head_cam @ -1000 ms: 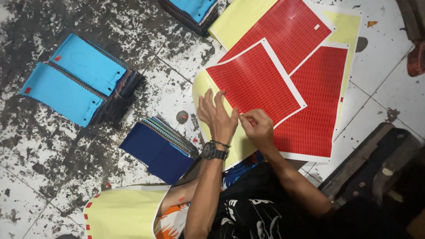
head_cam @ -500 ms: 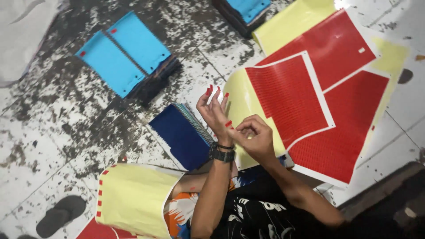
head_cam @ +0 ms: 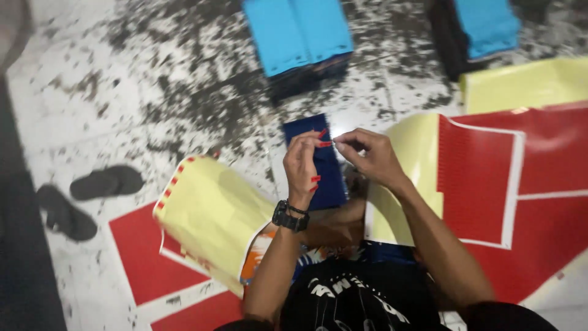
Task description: The person sits on the floor and assembles notebooks by hand. They peel red adhesive strips from a sheet and apply them to the spine of a stack of colorful pages, then place the completed notebook aside. This process is repeated with different colored pages and adhesive strips.
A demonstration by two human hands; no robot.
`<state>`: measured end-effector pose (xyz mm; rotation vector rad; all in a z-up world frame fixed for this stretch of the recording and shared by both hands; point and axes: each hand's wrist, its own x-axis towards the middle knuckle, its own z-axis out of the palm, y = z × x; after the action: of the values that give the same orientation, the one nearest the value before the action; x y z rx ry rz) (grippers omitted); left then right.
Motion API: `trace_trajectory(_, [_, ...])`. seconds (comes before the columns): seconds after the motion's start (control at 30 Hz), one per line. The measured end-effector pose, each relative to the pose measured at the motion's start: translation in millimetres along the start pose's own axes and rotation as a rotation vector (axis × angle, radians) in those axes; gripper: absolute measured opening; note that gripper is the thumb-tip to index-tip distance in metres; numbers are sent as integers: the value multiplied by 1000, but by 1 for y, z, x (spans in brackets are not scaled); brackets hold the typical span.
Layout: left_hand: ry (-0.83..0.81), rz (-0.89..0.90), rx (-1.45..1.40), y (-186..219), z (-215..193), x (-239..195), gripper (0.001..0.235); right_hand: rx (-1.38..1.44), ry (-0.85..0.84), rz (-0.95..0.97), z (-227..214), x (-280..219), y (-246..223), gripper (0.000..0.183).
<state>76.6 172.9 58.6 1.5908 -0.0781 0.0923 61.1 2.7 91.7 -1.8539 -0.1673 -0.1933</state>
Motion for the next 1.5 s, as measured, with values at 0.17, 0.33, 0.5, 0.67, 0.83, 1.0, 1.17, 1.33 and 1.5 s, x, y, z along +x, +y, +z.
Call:
trace_trajectory(0.17, [56,-13,73,9,-35,-3,33,31,-184,-37,21,22,-14,7])
trace_trajectory(0.33, [62,-42,111,1,-48,-5,35,17,-276,-4,34,28,-11,5])
trace_trajectory(0.5, [41,-105,78,-3,-51,-4,37,-33,-314,51,38,31,-4,8])
trace_trajectory(0.67, [74,-117,141,-7,-49,-4,28,-111,-321,92,39,32,3,8])
trace_trajectory(0.83, [108,1,378,-28,-58,11,12,-249,-239,112,29,51,21,10])
trace_trajectory(1.0, [73,346,858,-68,-63,21,14,-404,-405,-25,47,75,28,16])
trace_trajectory(1.17, [71,347,946,-82,-63,22,19,-334,-445,-1,64,81,56,13])
trace_trajectory(1.33, [62,332,977,-77,-63,21,19,-361,-450,30,69,84,76,12])
trace_trajectory(1.5, [53,329,993,-83,-61,21,19,-384,-445,79,73,86,85,10])
